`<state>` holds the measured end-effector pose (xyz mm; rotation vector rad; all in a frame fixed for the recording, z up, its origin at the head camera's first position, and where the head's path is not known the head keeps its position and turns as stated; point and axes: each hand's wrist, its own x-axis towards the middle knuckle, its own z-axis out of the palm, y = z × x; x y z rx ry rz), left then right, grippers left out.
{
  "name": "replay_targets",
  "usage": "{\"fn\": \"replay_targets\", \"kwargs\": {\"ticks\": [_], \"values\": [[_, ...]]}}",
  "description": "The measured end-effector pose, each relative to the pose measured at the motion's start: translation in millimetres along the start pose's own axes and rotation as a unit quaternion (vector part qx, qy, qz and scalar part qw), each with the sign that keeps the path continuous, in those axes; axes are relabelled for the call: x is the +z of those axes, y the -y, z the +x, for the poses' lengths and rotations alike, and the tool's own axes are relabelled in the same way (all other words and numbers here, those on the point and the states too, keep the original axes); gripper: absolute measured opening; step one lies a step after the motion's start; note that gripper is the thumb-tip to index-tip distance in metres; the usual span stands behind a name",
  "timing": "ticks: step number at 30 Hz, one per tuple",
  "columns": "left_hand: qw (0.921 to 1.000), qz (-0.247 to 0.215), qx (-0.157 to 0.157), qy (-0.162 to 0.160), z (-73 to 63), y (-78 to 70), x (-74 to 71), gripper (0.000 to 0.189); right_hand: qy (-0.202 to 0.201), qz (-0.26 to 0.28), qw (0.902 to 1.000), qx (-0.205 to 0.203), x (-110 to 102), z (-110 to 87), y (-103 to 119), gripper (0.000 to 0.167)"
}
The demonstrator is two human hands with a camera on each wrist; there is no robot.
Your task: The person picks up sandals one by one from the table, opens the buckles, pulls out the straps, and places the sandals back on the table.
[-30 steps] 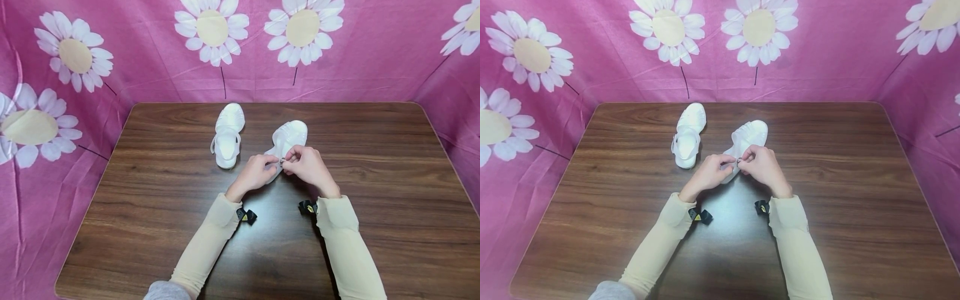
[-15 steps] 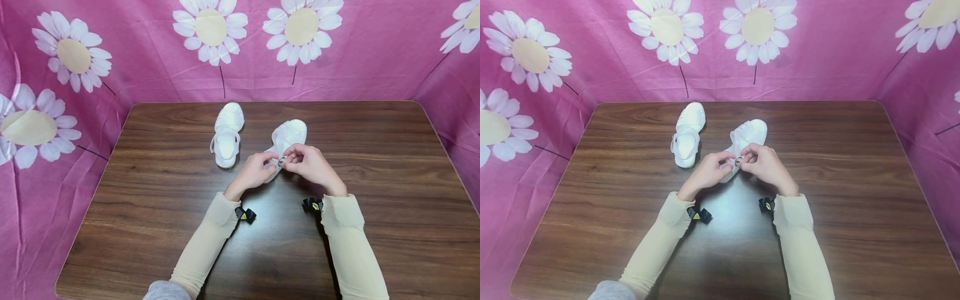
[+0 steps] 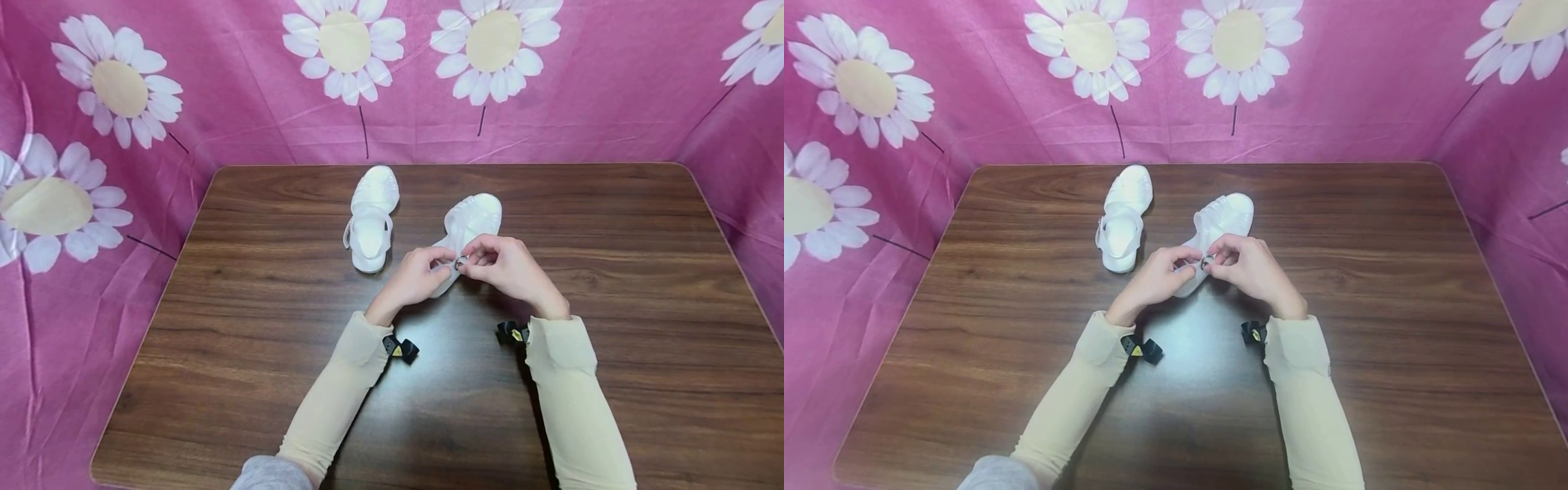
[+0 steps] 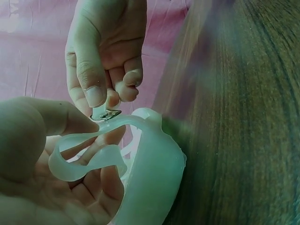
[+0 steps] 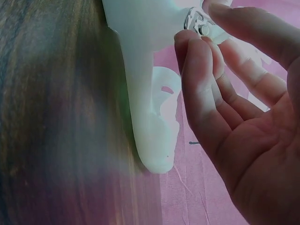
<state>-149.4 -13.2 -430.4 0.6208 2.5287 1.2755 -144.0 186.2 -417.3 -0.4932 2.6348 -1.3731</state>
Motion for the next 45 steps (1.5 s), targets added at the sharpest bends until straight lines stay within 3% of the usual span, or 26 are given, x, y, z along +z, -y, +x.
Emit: {"fn": "replay_targets", "kwargs": {"ticks": [20,33,45], "values": [[0.9995,-0.019,-0.023,0.009,-0.1,-5.2,3.4,0.029,0.01,-0.009,0.9999,0.0,-1.7,-1.4,-2.2,0.013],[0.9966,-0.045,-0.019,-0.066,0.0,-5.4,10.9,0.023,0.012,-0.023,0.9996,-0.011,0.0,-0.8,1.2,0.016],[0.9955,-0.032,-0.028,-0.085,0.3,-7.2,12.0,0.02,0.019,-0.021,0.9992,-0.028,0.3,-1.0,1.6,0.017]]}}
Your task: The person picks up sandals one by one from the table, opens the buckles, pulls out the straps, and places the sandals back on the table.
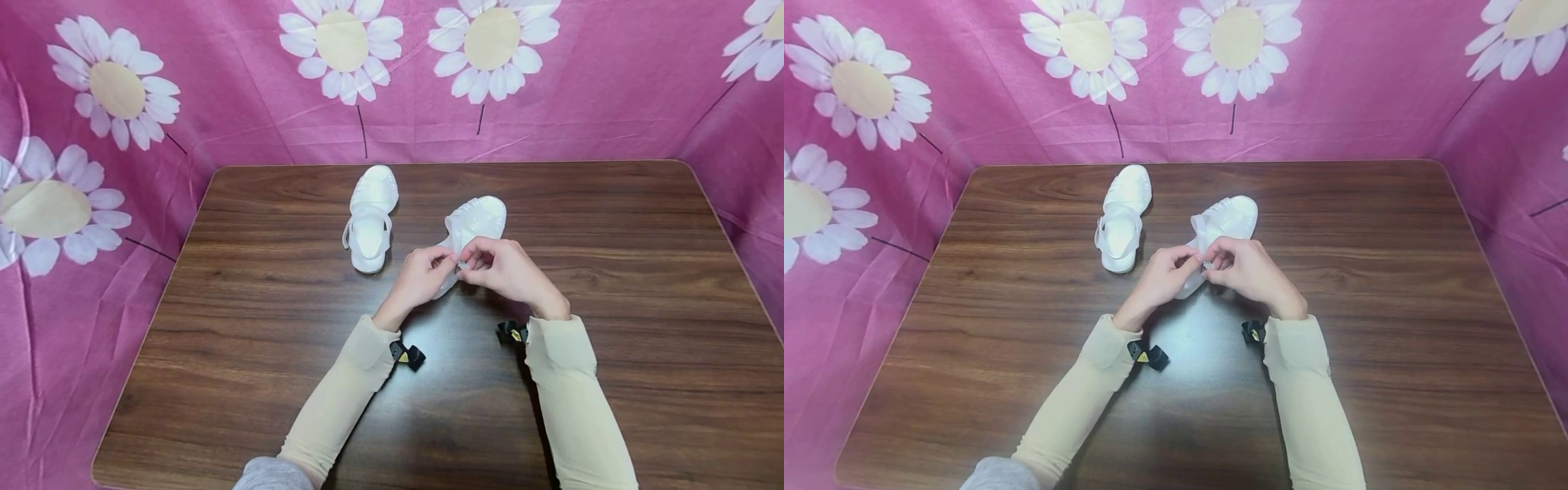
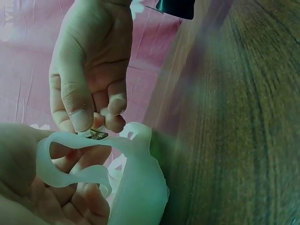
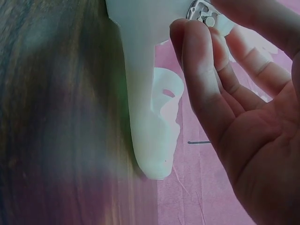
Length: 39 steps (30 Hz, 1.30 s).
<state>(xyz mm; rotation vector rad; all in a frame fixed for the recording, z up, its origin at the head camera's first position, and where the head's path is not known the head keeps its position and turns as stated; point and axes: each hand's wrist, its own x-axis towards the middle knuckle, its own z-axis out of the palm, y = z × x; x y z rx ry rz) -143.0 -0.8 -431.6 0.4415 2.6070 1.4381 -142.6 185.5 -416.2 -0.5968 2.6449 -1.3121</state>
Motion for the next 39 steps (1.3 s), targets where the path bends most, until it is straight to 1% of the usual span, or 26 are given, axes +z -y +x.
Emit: {"fn": "replay_targets", "kwargs": {"ticks": [6,11,14,23,31,39], "values": [[0.9997,0.003,-0.01,-0.02,0.4,-0.4,3.3,0.018,0.002,-0.006,1.0,-0.004,0.4,0.3,0.6,0.018],[0.9985,-0.017,-0.028,-0.043,0.3,-0.7,5.9,0.015,0.006,-0.013,0.9999,0.0,1.4,1.1,1.4,0.019],[0.9978,-0.026,-0.033,-0.053,-0.1,-0.4,6.5,0.012,0.009,-0.015,0.9998,0.004,1.7,1.6,2.0,0.02],[0.9974,-0.028,-0.039,-0.053,-0.2,-0.3,7.9,0.011,0.017,-0.017,0.9997,0.006,1.6,1.2,3.8,0.023],[0.997,-0.015,-0.057,-0.05,-0.9,-1.5,7.5,0.015,0.023,-0.01,0.9996,0.012,3.9,1.3,2.2,0.024],[0.9965,-0.016,-0.066,-0.048,-1.6,-2.9,7.7,0.017,0.021,-0.01,0.9997,-0.002,4.1,2.5,0.2,0.019]]}}
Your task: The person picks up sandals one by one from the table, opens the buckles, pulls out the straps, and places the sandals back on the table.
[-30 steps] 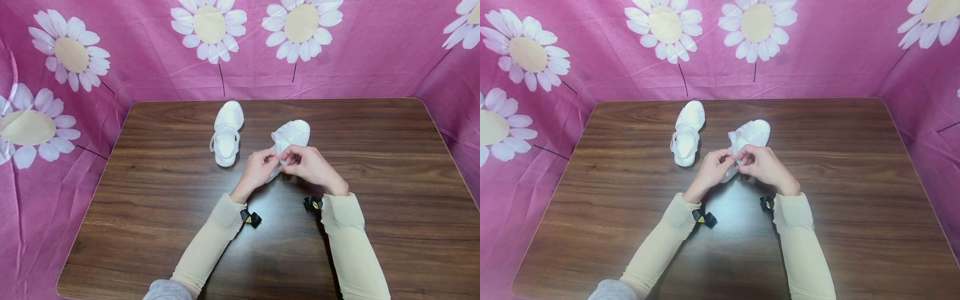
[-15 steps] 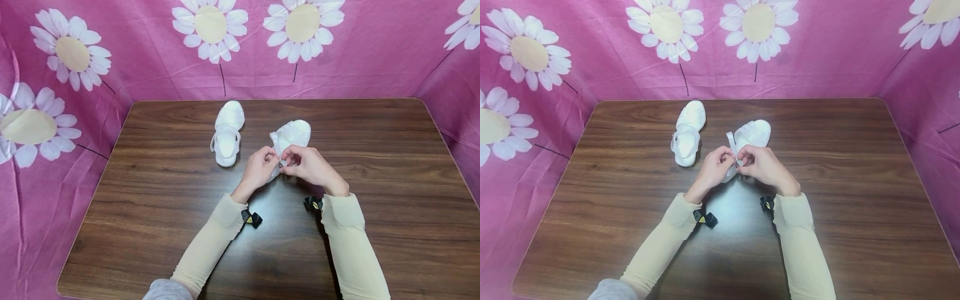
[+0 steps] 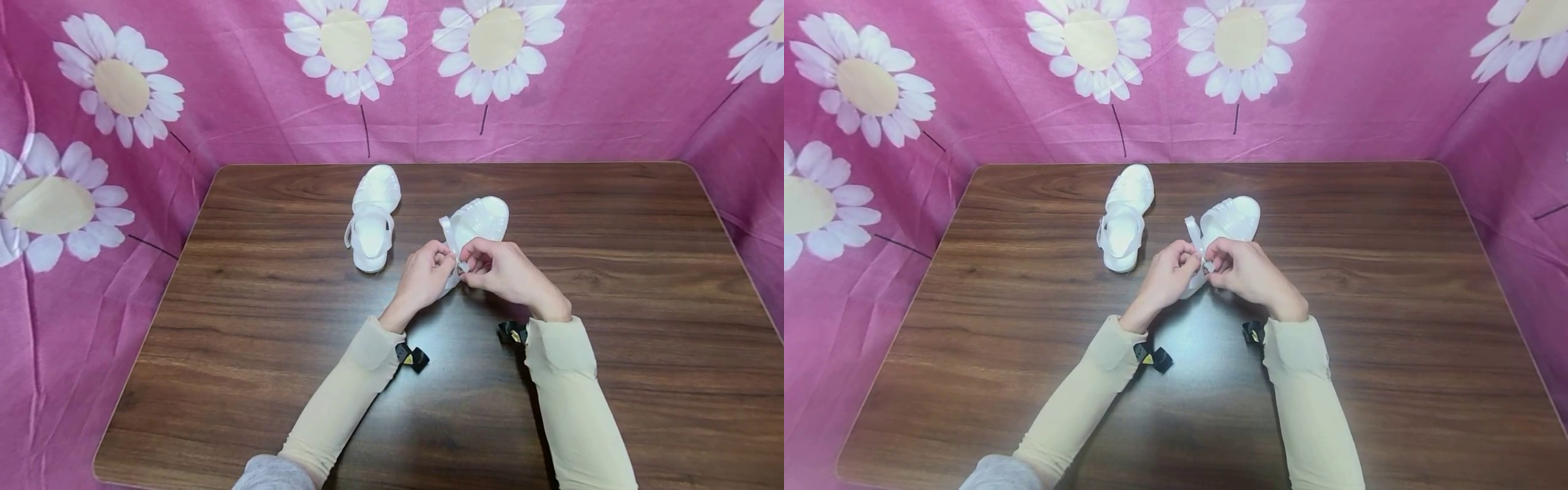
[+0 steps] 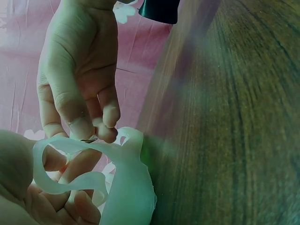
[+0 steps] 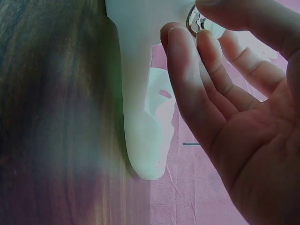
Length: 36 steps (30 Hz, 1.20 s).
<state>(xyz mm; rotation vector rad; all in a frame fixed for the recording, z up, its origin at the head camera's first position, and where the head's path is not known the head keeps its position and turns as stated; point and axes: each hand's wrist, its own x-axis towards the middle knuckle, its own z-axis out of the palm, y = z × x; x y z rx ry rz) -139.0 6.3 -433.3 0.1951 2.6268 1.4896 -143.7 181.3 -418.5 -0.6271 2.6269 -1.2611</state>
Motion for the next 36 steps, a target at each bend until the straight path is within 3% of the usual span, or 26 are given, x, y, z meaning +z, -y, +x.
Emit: {"fn": "replay_targets", "kwargs": {"ticks": [20,28,36], "values": [[0.9999,-0.007,-0.008,0.003,2.4,1.1,1.3,0.016,-0.016,-0.033,0.9993,-0.009,-3.2,-1.1,-0.5,0.013],[0.9993,-0.035,-0.01,-0.011,5.5,5.4,-3.3,0.014,-0.038,-0.046,0.9982,-0.009,-5.3,-5.4,-0.3,0.013],[0.9995,-0.032,-0.001,0.003,6.6,7.0,-6.6,0.016,-0.037,-0.049,0.9981,-0.01,-3.6,-3.9,-1.4,0.013]]}}
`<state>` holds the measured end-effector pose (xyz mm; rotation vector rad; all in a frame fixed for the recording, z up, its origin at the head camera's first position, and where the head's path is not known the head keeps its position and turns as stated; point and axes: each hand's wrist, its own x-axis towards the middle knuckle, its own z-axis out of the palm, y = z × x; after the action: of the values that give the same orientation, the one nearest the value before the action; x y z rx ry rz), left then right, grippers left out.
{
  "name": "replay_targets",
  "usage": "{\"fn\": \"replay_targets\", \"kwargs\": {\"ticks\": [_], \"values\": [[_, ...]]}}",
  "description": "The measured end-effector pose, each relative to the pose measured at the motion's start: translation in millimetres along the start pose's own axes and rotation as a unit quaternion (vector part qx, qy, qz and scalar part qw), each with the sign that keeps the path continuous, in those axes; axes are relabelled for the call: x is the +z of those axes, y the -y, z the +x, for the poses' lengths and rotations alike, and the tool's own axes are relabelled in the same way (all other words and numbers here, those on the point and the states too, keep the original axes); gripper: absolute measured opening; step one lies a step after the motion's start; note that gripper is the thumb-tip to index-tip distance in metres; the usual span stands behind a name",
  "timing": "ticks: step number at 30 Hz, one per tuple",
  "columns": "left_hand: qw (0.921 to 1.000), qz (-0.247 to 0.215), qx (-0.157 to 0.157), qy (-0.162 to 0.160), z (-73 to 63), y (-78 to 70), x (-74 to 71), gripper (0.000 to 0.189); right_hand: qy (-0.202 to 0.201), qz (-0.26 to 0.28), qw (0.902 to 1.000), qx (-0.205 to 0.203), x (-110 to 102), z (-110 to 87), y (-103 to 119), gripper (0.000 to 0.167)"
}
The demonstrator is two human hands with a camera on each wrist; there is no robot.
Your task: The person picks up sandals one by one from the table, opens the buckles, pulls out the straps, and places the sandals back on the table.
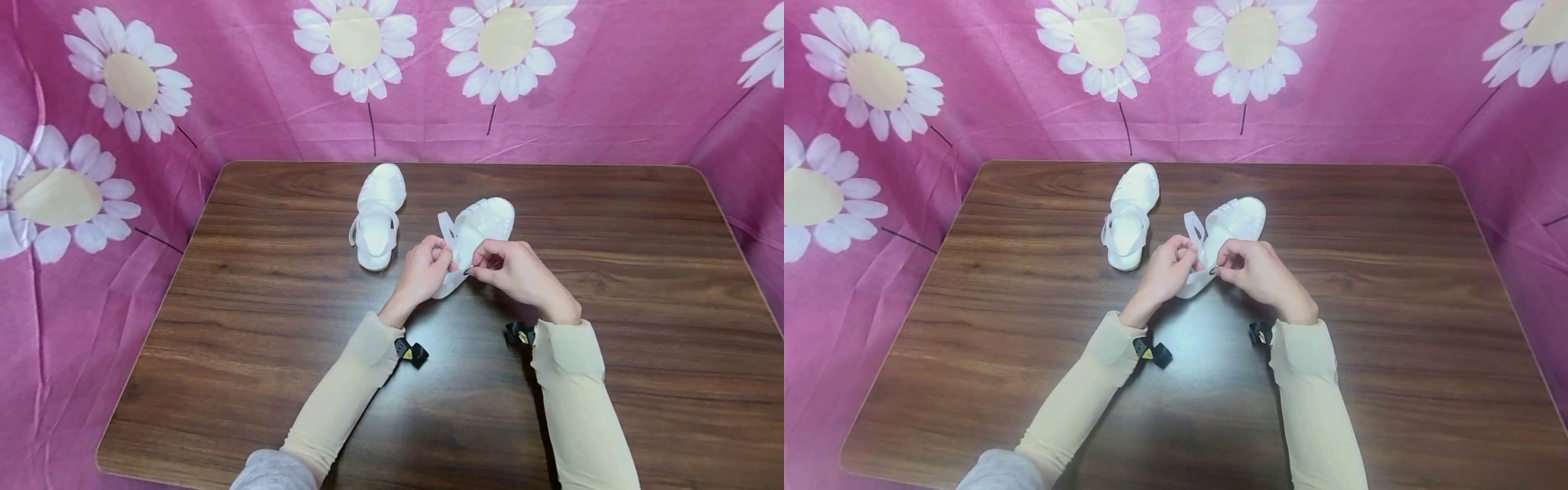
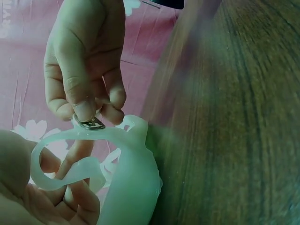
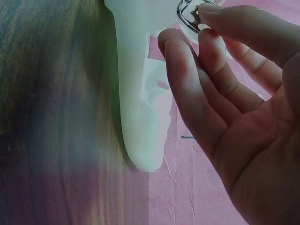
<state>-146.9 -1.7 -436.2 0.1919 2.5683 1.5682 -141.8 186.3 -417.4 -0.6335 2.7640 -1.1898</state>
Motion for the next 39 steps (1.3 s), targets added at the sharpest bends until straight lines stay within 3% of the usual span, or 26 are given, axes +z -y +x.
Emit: {"fn": "replay_targets", "kwargs": {"ticks": [6,14,23,29,33,36,39], "values": [[1.0,0.0,-0.006,0.0,-2.0,-4.0,-0.3,0.015,0.013,0.0,0.9999,0.003,-0.9,-0.9,0.3,0.012],[0.9963,0.083,0.021,-0.006,-5.8,-9.0,-5.0,0.014,0.023,-0.009,0.9996,0.011,-1.2,-0.5,-0.3,0.014],[0.9937,0.108,0.031,0.002,-5.9,-8.8,-8.9,0.014,0.019,-0.018,0.9986,0.046,0.8,0.7,2.8,0.02],[0.9935,0.109,0.026,-0.019,-4.4,-6.4,-10.1,0.015,0.04,-0.02,0.9942,0.098,2.8,1.9,6.4,0.023],[0.9942,0.102,0.013,-0.033,-4.6,-4.6,-11.4,0.023,0.065,-0.024,0.9861,0.151,2.3,1.9,9.3,0.034],[0.9944,0.102,-0.007,-0.026,-4.1,-3.0,-12.6,0.032,0.085,0.006,0.9778,0.192,2.3,1.4,11.1,0.045],[0.9923,0.121,-0.028,0.001,-2.5,-0.5,-13.5,0.038,0.104,0.05,0.9679,0.223,3.8,1.1,11.6,0.052]]}}
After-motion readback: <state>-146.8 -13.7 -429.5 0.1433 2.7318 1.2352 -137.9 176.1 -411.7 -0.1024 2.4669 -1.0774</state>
